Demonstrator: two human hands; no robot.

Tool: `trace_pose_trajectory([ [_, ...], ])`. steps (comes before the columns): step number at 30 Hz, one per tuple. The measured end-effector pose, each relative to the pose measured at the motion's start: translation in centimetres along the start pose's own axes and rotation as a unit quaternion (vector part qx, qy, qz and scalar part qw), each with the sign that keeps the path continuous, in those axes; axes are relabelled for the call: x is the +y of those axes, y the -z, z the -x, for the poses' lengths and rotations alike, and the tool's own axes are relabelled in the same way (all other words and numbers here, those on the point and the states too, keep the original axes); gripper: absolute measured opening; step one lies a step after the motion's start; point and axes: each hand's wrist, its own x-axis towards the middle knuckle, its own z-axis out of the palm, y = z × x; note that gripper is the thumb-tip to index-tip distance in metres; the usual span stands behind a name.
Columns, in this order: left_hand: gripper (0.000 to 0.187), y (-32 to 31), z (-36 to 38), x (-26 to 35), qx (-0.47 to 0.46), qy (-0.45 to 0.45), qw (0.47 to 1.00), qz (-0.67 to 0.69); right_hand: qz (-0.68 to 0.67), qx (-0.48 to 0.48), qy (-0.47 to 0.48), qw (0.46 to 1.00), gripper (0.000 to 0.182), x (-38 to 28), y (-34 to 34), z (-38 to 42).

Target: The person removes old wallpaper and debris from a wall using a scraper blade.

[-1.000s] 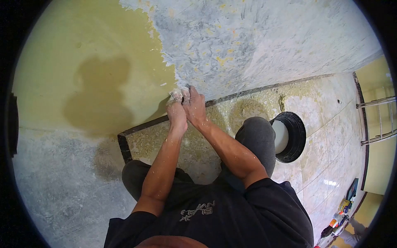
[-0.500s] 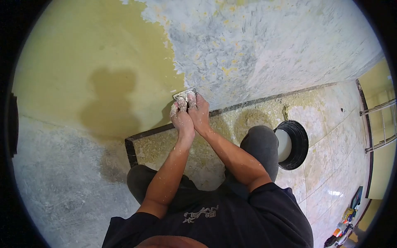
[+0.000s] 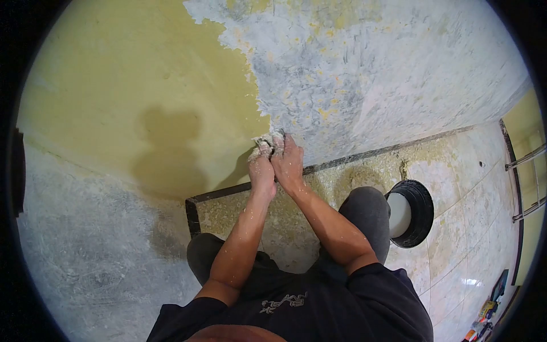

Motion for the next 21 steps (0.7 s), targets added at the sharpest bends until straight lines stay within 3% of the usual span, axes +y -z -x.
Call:
trace_pose_trajectory([
  [1,0.032,-0.2,0.1,0.9,-0.018,-0.019,1.0,0.018,0.039,0.0,0.035,0.999,0.022,-0.3,0.0,-0.5],
  [4,0.03,-0.6,0.1,3.6,-0.03,-0.043,0.998,0.042,0.021,-0.014,0.028,0.999,0.021,-5.0,0.0,-2.1],
  [7,0.031,-0.2,1.2,4.6,-0.026,-0.063,0.997,0.027,0.07,0.03,0.075,0.994,0.028,-2.3,-1.2,-1.4],
  [9,0.031,0.6,1.2,3.8,-0.004,-0.07,0.994,-0.088,0.027,0.01,0.055,0.998,0.027,-0.4,-1.4,-0.4],
  [10,0.033,1.1,0.8,3.4,0.032,-0.119,0.963,-0.241,-0.013,-0.014,0.026,0.999,0.027,-0.5,-1.1,-0.3],
  [11,0.033,1.9,0.6,3.1,0.03,-0.126,0.962,-0.239,-0.015,-0.011,0.032,0.999,0.027,-0.6,-0.1,-0.7],
  [12,0.032,2.3,1.8,5.2,-0.068,-0.152,0.891,-0.423,0.027,-0.067,0.016,0.997,0.028,-1.7,1.7,-1.0],
  [13,0.032,2.7,2.7,7.2,-0.162,-0.17,0.776,-0.586,0.072,-0.121,-0.001,0.99,0.03,-2.9,4.0,-1.2],
  [15,0.03,4.2,3.4,10.5,-0.392,-0.103,0.785,-0.468,0.276,-0.167,-0.027,0.946,0.032,-6.6,9.3,-3.0],
  [16,0.031,5.0,3.5,11.6,-0.423,-0.043,0.832,-0.356,0.199,-0.182,-0.064,0.961,0.031,-8.4,12.1,-3.7],
  [17,0.032,5.4,3.3,12.1,-0.446,0.029,0.862,-0.237,0.122,-0.191,-0.108,0.968,0.031,-9.4,15.1,-4.2],
  [19,0.034,5.3,2.3,10.9,-0.428,0.002,0.897,-0.113,0.262,-0.143,-0.014,0.954,0.034,-7.8,21.0,-5.8],
  [20,0.033,4.9,1.8,9.7,-0.403,0.014,0.895,-0.19,0.308,-0.121,0.018,0.943,0.04,-7.4,23.9,-5.9],
  [21,0.033,4.2,1.0,8.8,-0.374,0.017,0.888,-0.266,0.263,-0.126,-0.018,0.956,0.04,-6.7,26.6,-5.4],
])
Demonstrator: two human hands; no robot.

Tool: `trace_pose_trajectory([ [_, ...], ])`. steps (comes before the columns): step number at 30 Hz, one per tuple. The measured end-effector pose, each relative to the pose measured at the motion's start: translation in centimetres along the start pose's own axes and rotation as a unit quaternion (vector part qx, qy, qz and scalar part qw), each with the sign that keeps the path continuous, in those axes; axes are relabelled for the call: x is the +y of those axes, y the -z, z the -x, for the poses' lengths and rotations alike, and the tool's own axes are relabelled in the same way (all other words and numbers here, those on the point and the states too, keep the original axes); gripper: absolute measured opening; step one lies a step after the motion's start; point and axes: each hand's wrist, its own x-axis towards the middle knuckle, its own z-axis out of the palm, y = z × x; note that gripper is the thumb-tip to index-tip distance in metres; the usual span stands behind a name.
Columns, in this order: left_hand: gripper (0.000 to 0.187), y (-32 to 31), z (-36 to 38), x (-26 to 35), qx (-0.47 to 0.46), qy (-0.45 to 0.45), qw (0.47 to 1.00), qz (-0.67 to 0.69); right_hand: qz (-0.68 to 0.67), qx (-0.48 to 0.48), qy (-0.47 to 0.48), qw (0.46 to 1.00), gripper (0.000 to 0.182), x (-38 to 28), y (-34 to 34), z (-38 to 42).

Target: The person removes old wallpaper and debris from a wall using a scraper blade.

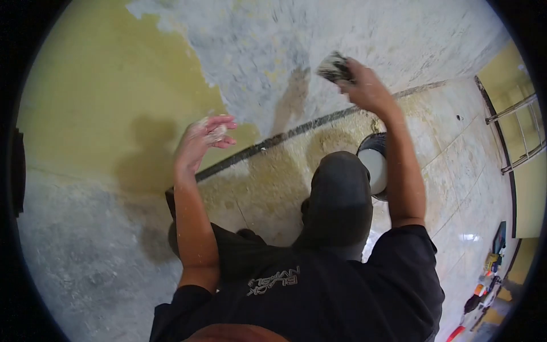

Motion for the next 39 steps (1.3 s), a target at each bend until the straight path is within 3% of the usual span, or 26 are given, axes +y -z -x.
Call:
trace_pose_trajectory([
  [1,0.033,-0.6,-1.3,-1.4,0.007,0.008,1.0,0.006,-0.017,-0.038,-0.04,0.998,0.036,1.5,1.6,0.9],
  [2,0.033,-1.6,-2.7,-4.5,-0.02,0.042,0.991,-0.124,0.009,-0.047,-0.067,0.997,0.028,3.7,2.7,2.1],
  [3,0.033,-2.4,-4.2,-7.8,-0.047,0.074,0.963,-0.255,0.142,-0.098,-0.065,0.983,0.032,6.4,4.1,2.7],
  [4,0.035,-2.9,-6.3,-12.5,-0.089,0.086,0.961,-0.247,0.064,-0.095,-0.133,0.984,0.018,6.1,4.1,4.7],
  [5,0.036,-3.6,-7.3,-16.0,-0.131,0.099,0.957,-0.24,0.091,-0.16,-0.191,0.964,0.011,10.3,4.9,5.9],
  [6,0.038,-4.9,-6.9,-15.7,-0.132,0.106,0.927,-0.336,0.103,-0.207,-0.29,0.929,0.012,13.6,4.7,6.7],
  [7,0.04,-6.3,-6.3,-15.3,-0.133,0.111,0.886,-0.43,0.132,-0.278,-0.319,0.897,0.011,15.5,4.1,7.6],
  [8,0.04,-7.2,-6.3,-17.1,-0.126,0.114,0.886,-0.432,0.157,-0.293,-0.332,0.883,0.011,15.7,2.9,8.8],
  [10,0.045,-8.6,-6.6,-22.2,-0.012,-0.02,0.828,-0.561,0.132,-0.354,-0.364,0.851,0.013,22.7,1.0,10.5],
  [12,0.048,-9.7,-6.3,-22.3,0.024,-0.041,0.831,-0.555,0.202,-0.408,-0.41,0.791,0.015,26.0,-1.6,10.8],
  [14,0.054,-10.3,-5.7,-20.4,0.12,-0.236,0.743,-0.614,0.299,-0.487,-0.326,0.754,0.023,26.8,-3.6,10.4],
  [15,0.054,-10.4,-5.6,-20.0,0.125,-0.23,0.746,-0.612,0.304,-0.491,-0.321,0.75,0.023,28.9,-5.1,11.4],
  [17,0.059,-9.9,-6.7,-19.0,0.129,-0.288,0.666,-0.675,0.459,-0.381,-0.102,0.796,0.028,34.0,-7.4,12.6],
  [18,0.059,-9.4,-7.5,-18.8,0.138,-0.286,0.667,-0.673,0.458,-0.456,-0.114,0.755,0.031,32.4,-7.9,12.0],
  [19,0.062,-8.6,-8.4,-18.8,0.198,-0.3,0.648,-0.671,0.452,-0.401,-0.037,0.796,0.032,30.8,-6.8,13.7],
  [20,0.065,-7.6,-9.4,-18.5,0.257,-0.313,0.625,-0.668,0.384,-0.38,-0.077,0.838,0.031,23.9,-5.5,13.2],
  [21,0.065,-6.6,-10.2,-18.4,0.266,-0.308,0.625,-0.666,0.386,-0.36,-0.182,0.83,0.029,20.1,-5.3,12.7],
  [23,0.069,-5.1,-11.3,-18.6,0.355,-0.315,0.562,-0.678,0.448,-0.444,-0.123,0.766,0.029,27.7,-5.8,12.4],
  [24,0.069,-4.4,-11.8,-20.8,0.36,-0.31,0.565,-0.675,0.454,-0.447,-0.119,0.761,0.029,28.1,-4.9,12.1],
  [26,0.074,-3.5,-12.4,-27.3,0.37,-0.278,0.467,-0.754,0.485,-0.457,-0.163,0.728,0.029,26.8,-2.5,12.0],
  [27,0.074,-4.0,-11.3,-28.8,0.369,-0.275,0.476,-0.749,0.49,-0.461,-0.167,0.721,0.029,26.3,-0.9,12.4],
  [29,0.079,-6.4,-8.7,-31.4,0.211,-0.115,0.663,-0.709,0.502,-0.403,-0.123,0.755,0.031,24.8,2.5,12.7],
  [32,0.084,-9.1,-6.1,-33.1,0.217,-0.203,0.711,-0.638,0.57,-0.371,-0.185,0.71,0.028,21.1,5.8,11.4],
  [35,0.085,-10.1,-5.4,-31.4,0.203,-0.198,0.774,-0.566,0.584,-0.317,-0.175,0.726,0.033,15.7,7.6,8.9],
  [37,0.086,-10.6,-6.1,-30.2,0.197,-0.187,0.794,-0.544,0.547,-0.294,-0.046,0.782,0.032,15.4,8.6,7.5],
  [39,0.083,-12.1,-7.2,-29.4,0.292,-0.166,0.809,-0.483,0.501,-0.287,0.022,0.816,0.03,13.3,7.9,5.1],
])
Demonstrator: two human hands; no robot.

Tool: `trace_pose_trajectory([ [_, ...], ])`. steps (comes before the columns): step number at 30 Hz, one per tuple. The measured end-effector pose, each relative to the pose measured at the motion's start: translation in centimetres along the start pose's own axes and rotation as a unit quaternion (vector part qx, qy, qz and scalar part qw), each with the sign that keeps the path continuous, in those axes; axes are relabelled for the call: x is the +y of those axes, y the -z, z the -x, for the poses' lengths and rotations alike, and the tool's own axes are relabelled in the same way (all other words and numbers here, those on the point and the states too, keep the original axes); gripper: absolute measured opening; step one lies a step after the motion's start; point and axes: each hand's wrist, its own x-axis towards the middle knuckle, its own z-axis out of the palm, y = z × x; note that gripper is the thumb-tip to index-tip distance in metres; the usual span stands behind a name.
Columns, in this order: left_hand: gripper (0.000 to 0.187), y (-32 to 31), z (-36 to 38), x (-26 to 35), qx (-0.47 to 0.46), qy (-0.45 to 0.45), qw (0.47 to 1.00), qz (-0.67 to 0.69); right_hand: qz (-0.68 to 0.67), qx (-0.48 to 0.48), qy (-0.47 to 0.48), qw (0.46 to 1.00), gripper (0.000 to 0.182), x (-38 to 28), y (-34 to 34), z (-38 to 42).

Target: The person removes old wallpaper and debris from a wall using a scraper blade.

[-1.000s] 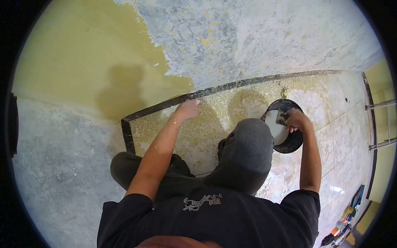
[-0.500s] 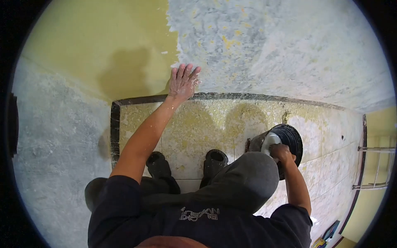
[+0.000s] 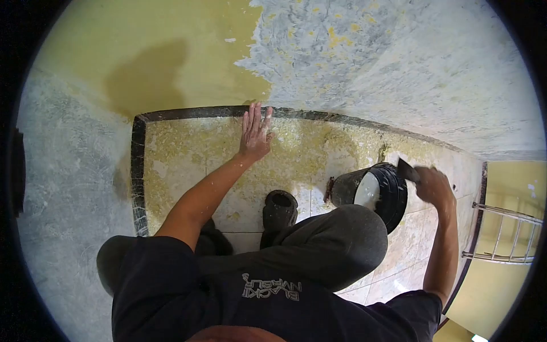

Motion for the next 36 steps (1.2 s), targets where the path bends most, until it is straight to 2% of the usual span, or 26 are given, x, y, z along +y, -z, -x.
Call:
trace_pose_trajectory([
  [1,0.083,-0.6,-0.1,1.0,0.001,-0.001,1.0,0.006,-0.016,0.01,0.014,1.0,0.029,-2.0,1.4,-1.1],
  [3,0.068,-2.2,0.2,2.8,0.061,0.086,0.987,0.12,-0.101,0.097,0.066,0.988,0.027,-5.5,2.3,-4.0],
  [4,0.046,-4.5,0.8,3.2,0.066,0.172,0.974,0.133,-0.135,0.075,0.084,0.984,0.031,-7.6,2.7,-5.9],
  [5,0.046,-4.3,0.5,4.0,0.067,0.176,0.972,0.139,-0.168,0.053,0.104,0.979,0.036,-9.8,3.2,-7.9],
  [6,0.037,-3.5,-0.3,4.9,-0.012,0.373,0.867,0.329,-0.174,0.031,0.115,0.978,0.04,-12.5,3.7,-9.8],
  [7,0.03,-3.2,-0.9,5.4,-0.089,0.537,0.681,0.49,-0.18,0.007,0.128,0.975,0.045,-15.1,3.8,-11.5],
  [8,0.03,-15.3,2.2,2.3,0.098,0.41,0.563,0.711,-0.211,-0.022,0.119,0.97,0.045,-17.0,2.9,-13.5],
  [9,0.03,-10.7,3.1,5.6,0.108,0.409,0.562,0.711,-0.244,-0.046,0.112,0.962,0.045,-18.8,1.4,-15.7],
  [11,0.033,-1.1,-1.5,8.2,0.091,0.43,0.314,0.842,-0.258,0.017,0.177,0.95,0.041,-21.6,-1.7,-18.8],
  [12,0.033,-0.9,-1.6,8.3,0.096,0.43,0.314,0.841,-0.257,0.016,0.181,0.949,0.041,-22.7,-3.3,-19.8],
  [14,0.035,-1.0,-1.9,7.9,0.044,0.371,0.235,0.897,-0.4,0.033,0.172,0.899,0.037,-24.7,-5.6,-21.2],
  [17,0.031,-1.4,-2.6,7.4,0.063,0.381,0.247,0.889,-0.455,0.087,0.162,0.871,0.032,-27.4,-5.5,-20.3],
  [18,0.031,-2.4,-3.0,6.8,0.063,0.383,0.246,0.888,-0.415,0.11,0.15,0.89,0.033,-27.7,-5.5,-20.6],
  [20,0.027,-5.0,-3.6,5.2,0.053,0.319,0.232,0.918,-0.391,0.141,0.132,0.9,0.032,-27.8,-5.8,-21.3],
  [22,0.025,-3.8,-5.2,5.9,0.055,0.335,0.229,0.912,-0.328,0.204,0.124,0.914,0.027,-27.0,-5.7,-22.0],
  [25,0.021,-2.7,-7.2,7.2,0.056,0.369,0.207,0.905,-0.306,0.222,0.108,0.92,0.03,-26.1,-5.2,-22.1],
  [27,0.021,-3.3,-8.4,7.3,0.052,0.387,0.137,0.91,-0.274,0.227,0.108,0.928,0.028,-26.1,-4.4,-21.9],
  [28,0.022,-3.6,-8.3,6.9,0.044,0.354,0.136,0.924,-0.232,0.238,0.113,0.936,0.028,-26.4,-3.9,-21.9],
  [30,0.022,-2.8,-8.6,6.9,0.027,0.357,0.127,0.925,-0.19,0.246,0.112,0.944,0.027,-27.0,-3.2,-21.8],
  [32,0.023,-2.2,-8.7,6.6,0.01,0.359,0.116,0.926,-0.138,0.204,0.085,0.965,0.027,-27.6,-2.4,-21.7],
  [34,0.025,-2.1,-8.5,6.5,0.008,0.334,0.143,0.932,-0.139,0.19,0.082,0.969,0.028,-28.3,-1.1,-21.2],
  [35,0.025,-2.0,-8.4,6.6,0.005,0.335,0.137,0.932,-0.141,0.175,0.079,0.971,0.028,-28.5,-0.9,-20.9],
  [36,0.026,-1.2,-8.7,6.4,0.017,0.345,0.147,0.927,-0.143,0.207,0.106,0.962,0.024,-28.7,-1.0,-21.1],
])
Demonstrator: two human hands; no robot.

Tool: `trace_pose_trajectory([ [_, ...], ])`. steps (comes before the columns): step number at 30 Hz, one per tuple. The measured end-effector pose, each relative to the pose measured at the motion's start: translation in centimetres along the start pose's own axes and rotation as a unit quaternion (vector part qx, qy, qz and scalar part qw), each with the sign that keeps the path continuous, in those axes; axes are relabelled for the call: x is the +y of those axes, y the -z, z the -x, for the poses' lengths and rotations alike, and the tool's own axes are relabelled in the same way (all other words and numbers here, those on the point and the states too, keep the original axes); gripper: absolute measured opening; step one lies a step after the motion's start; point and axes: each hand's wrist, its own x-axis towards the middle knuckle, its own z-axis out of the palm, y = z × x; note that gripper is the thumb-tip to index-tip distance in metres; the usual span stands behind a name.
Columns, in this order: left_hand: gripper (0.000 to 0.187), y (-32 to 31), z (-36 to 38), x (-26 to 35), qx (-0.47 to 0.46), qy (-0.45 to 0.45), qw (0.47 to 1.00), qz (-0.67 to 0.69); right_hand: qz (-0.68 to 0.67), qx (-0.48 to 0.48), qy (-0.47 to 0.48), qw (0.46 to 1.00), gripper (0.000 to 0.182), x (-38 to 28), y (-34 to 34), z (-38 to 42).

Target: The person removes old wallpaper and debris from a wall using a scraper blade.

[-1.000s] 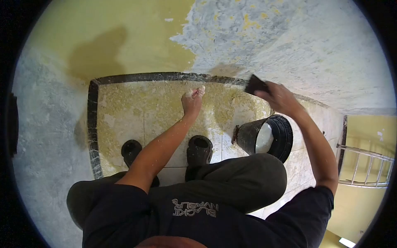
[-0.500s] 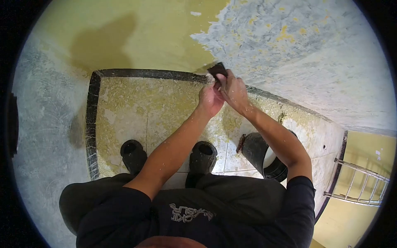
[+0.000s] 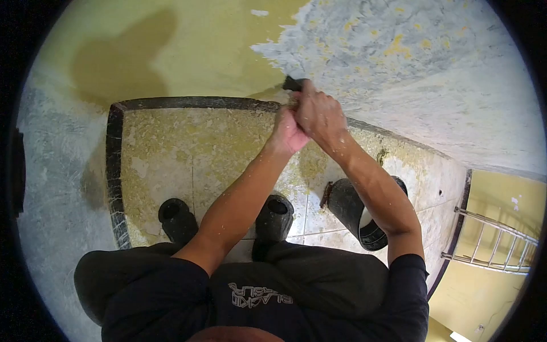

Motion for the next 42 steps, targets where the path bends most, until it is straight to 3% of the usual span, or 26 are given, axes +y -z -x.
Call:
trace_pose_trajectory([
  [5,0.034,1.5,0.0,1.3,-0.023,0.026,0.999,0.014,0.0,0.001,-0.007,1.0,0.022,-0.8,-0.2,0.1],
  [6,0.033,-0.4,1.2,1.2,0.028,0.013,0.998,-0.046,-0.005,0.008,0.003,1.0,0.023,0.2,-0.9,0.4],
  [7,0.033,0.9,0.2,1.2,0.022,0.016,0.998,-0.053,-0.008,0.015,0.015,1.0,0.025,0.2,-0.7,0.3],
  [9,0.029,4.9,-2.4,1.1,-0.201,0.086,0.97,0.108,-0.01,0.015,-0.005,1.0,0.027,-0.8,-0.2,-0.2],
  [11,0.027,5.7,-2.2,1.8,-0.165,0.063,0.98,0.091,-0.011,0.003,-0.04,0.999,0.03,-0.6,-0.2,-0.1],
  [13,0.024,6.9,-1.3,3.2,-0.083,0.005,0.996,0.042,-0.132,-0.06,0.086,0.986,0.037,-0.4,-1.1,-0.7],
  [14,0.025,10.5,-3.2,3.8,-0.285,0.065,0.952,0.097,-0.24,-0.13,0.041,0.961,0.041,-0.3,-0.1,-0.3],
  [15,0.025,9.3,-2.0,4.2,-0.287,0.064,0.951,0.091,-0.242,-0.126,0.045,0.961,0.041,-0.2,1.1,0.4],
  [16,0.026,6.7,0.6,3.9,-0.183,0.03,0.98,0.072,-0.338,-0.237,-0.061,0.909,0.041,0.0,2.3,1.5],
  [17,0.026,4.2,2.5,3.7,-0.075,-0.004,0.996,0.056,-0.42,-0.344,-0.166,0.823,0.041,0.3,3.0,2.7],
  [18,0.027,2.3,3.2,3.5,0.063,-0.063,0.994,0.062,-0.416,-0.349,-0.166,0.823,0.041,0.8,3.2,3.9],
  [19,0.027,2.8,3.0,2.9,0.065,-0.067,0.993,0.067,-0.546,-0.332,-0.184,0.747,0.043,1.2,3.5,5.1],
  [20,0.03,3.3,3.0,2.4,0.063,-0.076,0.995,-0.019,-0.665,-0.305,-0.2,0.652,0.046,1.5,3.6,6.1],
  [21,0.035,3.7,3.0,1.9,0.061,-0.084,0.989,-0.108,-0.664,-0.308,-0.2,0.651,0.046,1.6,3.8,6.7],
  [22,0.052,1.0,4.8,1.5,0.101,-0.099,0.98,-0.143,-0.627,-0.284,-0.2,0.697,0.051,1.7,4.0,7.1],
  [23,0.052,-0.8,5.9,1.0,0.101,-0.1,0.98,-0.142,-0.588,-0.259,-0.199,0.74,0.056,1.7,4.2,7.5],
  [26,0.072,-3.9,7.7,-0.7,0.031,-0.105,0.956,-0.274,-0.563,-0.217,-0.21,0.769,0.056,0.9,4.6,7.9],
  [29,0.072,-2.3,5.1,-2.6,0.047,-0.171,0.955,-0.238,-0.532,-0.205,-0.198,0.797,0.052,-0.3,4.9,7.2],
  [31,0.07,-6.3,7.6,-1.0,0.01,-0.153,0.948,-0.279,-0.523,-0.215,-0.178,0.805,0.05,-0.6,5.3,6.6],
  [33,0.064,-8.7,8.7,-0.5,0.055,-0.092,0.949,-0.298,-0.518,-0.201,-0.212,0.804,0.05,-1.0,5.6,6.1],
  [34,0.057,-9.2,7.0,-1.4,0.033,-0.202,0.952,-0.226,-0.551,-0.183,-0.253,0.774,0.045,-1.3,6.9,5.8],
  [35,0.053,-8.5,6.8,-1.9,0.074,-0.146,0.95,-0.266,-0.549,-0.184,-0.253,0.775,0.045,-1.5,8.0,5.5],
  [37,0.05,-9.3,5.4,-3.1,0.104,-0.194,0.95,-0.219,-0.505,-0.186,-0.245,0.806,0.042,-1.9,9.7,4.9],
  [42,0.05,-10.6,5.4,-3.3,0.124,-0.17,0.967,-0.143,-0.45,-0.183,-0.256,0.836,0.044,-2.8,10.9,4.2],
])
